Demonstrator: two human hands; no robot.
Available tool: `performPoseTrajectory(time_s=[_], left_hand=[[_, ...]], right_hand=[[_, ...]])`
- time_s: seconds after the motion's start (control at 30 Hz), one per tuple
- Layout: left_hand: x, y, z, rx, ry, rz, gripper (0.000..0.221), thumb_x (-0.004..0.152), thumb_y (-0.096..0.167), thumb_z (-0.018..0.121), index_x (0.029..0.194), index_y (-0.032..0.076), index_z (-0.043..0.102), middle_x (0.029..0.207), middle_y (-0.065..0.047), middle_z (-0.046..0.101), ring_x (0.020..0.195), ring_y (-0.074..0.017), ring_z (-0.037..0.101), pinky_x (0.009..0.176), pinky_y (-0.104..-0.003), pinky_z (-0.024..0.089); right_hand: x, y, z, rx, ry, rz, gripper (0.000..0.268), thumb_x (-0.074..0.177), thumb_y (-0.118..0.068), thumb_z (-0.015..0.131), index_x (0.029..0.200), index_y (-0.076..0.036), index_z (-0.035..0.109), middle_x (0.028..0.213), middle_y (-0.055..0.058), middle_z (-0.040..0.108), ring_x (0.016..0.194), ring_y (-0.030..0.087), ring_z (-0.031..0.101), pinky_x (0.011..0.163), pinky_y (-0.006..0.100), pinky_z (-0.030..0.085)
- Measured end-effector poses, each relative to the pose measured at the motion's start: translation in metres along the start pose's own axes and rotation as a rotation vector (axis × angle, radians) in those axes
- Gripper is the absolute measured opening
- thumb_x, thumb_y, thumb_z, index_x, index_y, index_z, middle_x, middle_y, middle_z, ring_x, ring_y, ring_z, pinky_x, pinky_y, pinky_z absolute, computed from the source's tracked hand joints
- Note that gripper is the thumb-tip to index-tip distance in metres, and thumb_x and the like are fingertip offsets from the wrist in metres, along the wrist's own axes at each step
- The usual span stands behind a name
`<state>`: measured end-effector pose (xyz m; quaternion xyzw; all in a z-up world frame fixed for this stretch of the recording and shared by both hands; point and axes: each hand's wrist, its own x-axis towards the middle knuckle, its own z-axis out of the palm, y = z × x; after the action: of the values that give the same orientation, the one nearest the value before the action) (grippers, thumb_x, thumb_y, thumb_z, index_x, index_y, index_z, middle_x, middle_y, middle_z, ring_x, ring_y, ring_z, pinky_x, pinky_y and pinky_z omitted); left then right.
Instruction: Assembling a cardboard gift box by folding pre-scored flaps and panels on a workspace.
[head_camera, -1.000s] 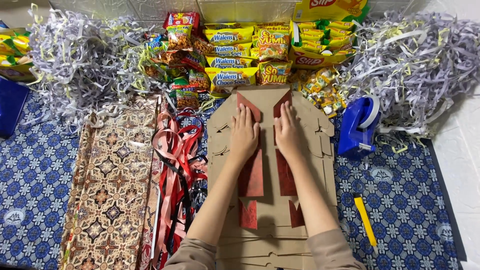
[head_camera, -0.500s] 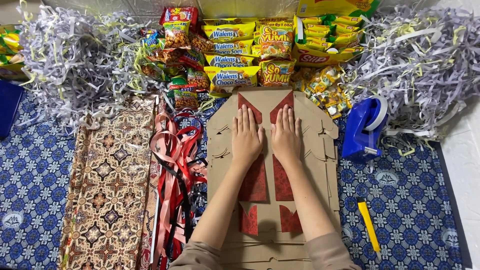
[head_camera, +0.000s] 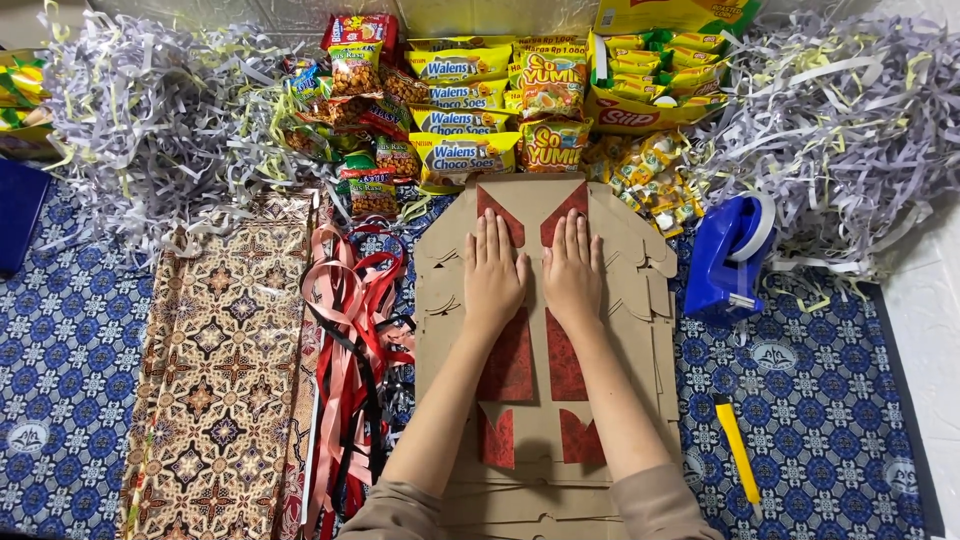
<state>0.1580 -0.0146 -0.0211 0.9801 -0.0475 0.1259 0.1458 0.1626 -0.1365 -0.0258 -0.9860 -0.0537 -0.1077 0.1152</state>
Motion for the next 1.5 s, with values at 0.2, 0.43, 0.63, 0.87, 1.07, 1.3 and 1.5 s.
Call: performPoseTrajectory(time_s=[0.2,0.43,0.63,0.87,1.07,1.3,1.5], left_hand=[[-0.0002,-0.0005,0.0000,0.001,0.010,0.005,0.065,0.093,0.035,0.040,0.145,-0.002,0.028,0.154,-0.021,0.021,0.144,-0.0301,0.019,0.117,-0.045,0.013],[0.0001,-0.0006,0.0030,0.004,0.023,0.009,0.065,0.093,0.035,0.041,0.144,-0.002,0.029,0.154,-0.021,0.022,0.144,-0.0303,0.018,0.117,-0.045,0.012],[-0.0002,-0.0006,0.0025,0.005,0.034,0.010,0.065,0.093,0.036,0.040,0.144,-0.002,0.029,0.153,-0.021,0.022,0.144,-0.0304,0.019,0.117,-0.045,0.012],[-0.0005,-0.0005,0.0018,0.002,0.031,0.007,0.065,0.093,0.035,0.040,0.145,-0.002,0.029,0.154,-0.021,0.022,0.144,-0.0301,0.018,0.117,-0.045,0.011],[-0.0002,-0.0005,0.0013,0.014,0.027,0.006,0.065,0.093,0.036,0.039,0.145,-0.002,0.028,0.154,-0.021,0.022,0.144,-0.0299,0.018,0.117,-0.045,0.011],[-0.0001,-0.0011,0.0032,0.013,0.039,0.010,0.065,0.093,0.035,0.040,0.145,-0.002,0.028,0.153,-0.022,0.023,0.144,-0.0303,0.019,0.117,-0.045,0.012],[-0.0002,-0.0005,0.0021,0.014,0.047,0.011,0.065,0.093,0.035,0.040,0.145,-0.002,0.029,0.153,-0.022,0.023,0.144,-0.0304,0.020,0.117,-0.045,0.012]], right_hand=[[-0.0003,-0.0004,-0.0014,0.012,0.005,-0.001,0.052,0.099,-0.024,0.033,0.146,-0.001,0.029,0.156,0.015,0.021,0.144,0.026,0.019,0.115,0.048,0.012],[-0.0003,0.0014,0.0025,0.005,0.019,-0.005,0.052,0.099,-0.024,0.033,0.145,-0.002,0.030,0.156,0.015,0.022,0.144,0.026,0.019,0.115,0.047,0.012],[-0.0005,0.0003,0.0009,-0.004,0.023,-0.005,0.052,0.099,-0.024,0.034,0.146,-0.002,0.030,0.156,0.015,0.022,0.144,0.026,0.019,0.115,0.047,0.012],[-0.0002,0.0006,0.0024,0.003,0.019,0.002,0.052,0.099,-0.025,0.033,0.146,-0.002,0.030,0.156,0.014,0.021,0.144,0.025,0.019,0.116,0.047,0.012],[-0.0002,0.0014,0.0042,-0.019,0.021,0.003,0.051,0.100,-0.026,0.032,0.146,-0.003,0.030,0.156,0.014,0.021,0.144,0.025,0.019,0.116,0.046,0.011],[-0.0001,0.0004,0.0013,-0.004,0.009,0.009,0.051,0.100,-0.025,0.031,0.146,-0.003,0.030,0.156,0.014,0.022,0.144,0.025,0.019,0.116,0.046,0.010],[-0.0003,0.0009,0.0012,-0.020,0.014,0.003,0.051,0.100,-0.026,0.032,0.145,-0.003,0.031,0.155,0.014,0.023,0.144,0.025,0.020,0.116,0.046,0.012]])
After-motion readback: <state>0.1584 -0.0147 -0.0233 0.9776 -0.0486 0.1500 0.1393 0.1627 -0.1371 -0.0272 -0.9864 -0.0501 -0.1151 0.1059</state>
